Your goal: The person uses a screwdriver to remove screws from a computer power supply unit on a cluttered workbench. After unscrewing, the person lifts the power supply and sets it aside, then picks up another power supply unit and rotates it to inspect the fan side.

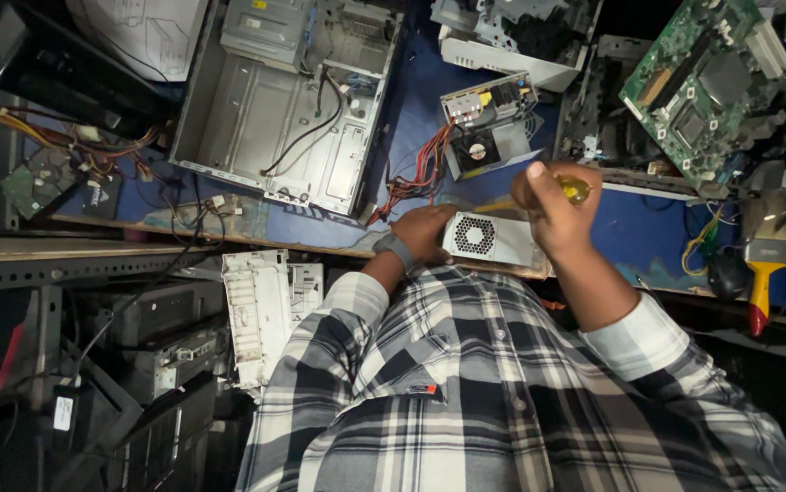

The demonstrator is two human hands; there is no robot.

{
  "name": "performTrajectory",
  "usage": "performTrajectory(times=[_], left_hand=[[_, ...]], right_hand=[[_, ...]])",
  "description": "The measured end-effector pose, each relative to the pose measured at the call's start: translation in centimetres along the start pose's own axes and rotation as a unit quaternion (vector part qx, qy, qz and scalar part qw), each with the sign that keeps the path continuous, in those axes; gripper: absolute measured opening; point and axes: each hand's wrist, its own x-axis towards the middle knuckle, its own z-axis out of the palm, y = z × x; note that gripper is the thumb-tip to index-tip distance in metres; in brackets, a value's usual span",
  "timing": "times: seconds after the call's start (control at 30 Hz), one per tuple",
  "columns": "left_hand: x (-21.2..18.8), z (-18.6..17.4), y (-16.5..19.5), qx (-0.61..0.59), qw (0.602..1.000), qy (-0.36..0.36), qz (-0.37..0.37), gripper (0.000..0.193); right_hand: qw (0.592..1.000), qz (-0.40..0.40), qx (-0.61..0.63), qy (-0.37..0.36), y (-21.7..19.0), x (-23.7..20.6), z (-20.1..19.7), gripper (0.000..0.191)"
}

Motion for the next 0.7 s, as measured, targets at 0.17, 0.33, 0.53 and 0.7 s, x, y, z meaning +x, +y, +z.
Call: performTrajectory(times=[0.17,0.33,0.53,0.7], left_hand=[[0.10,0.16,-0.15,-0.007,1.000,0.002,0.005,0.097],[-0.03,0.16,-0.10,-0.018,1.000,-0.001,0.005,0.095],[0.18,0.05,-0.04,-0.017,1.000,-0.017,0.001,0.098],[0.01,-0.19,-0.03,-0.017,1.000,-0.011,-0.001,0.104]], right_hand=[[0.999,-0.005,-0.026,-0.021,-0.25,0.35,0.17,0.053],[0.999,-0.004,-0.025,-0.022,-0.43,0.25,0.44,0.053],[1.000,-0.006,-0.019,-0.024,-0.11,0.06,0.21,0.052],[1.000,0.005,-0.025,-0.015,0.29,-0.14,0.03,0.052]])
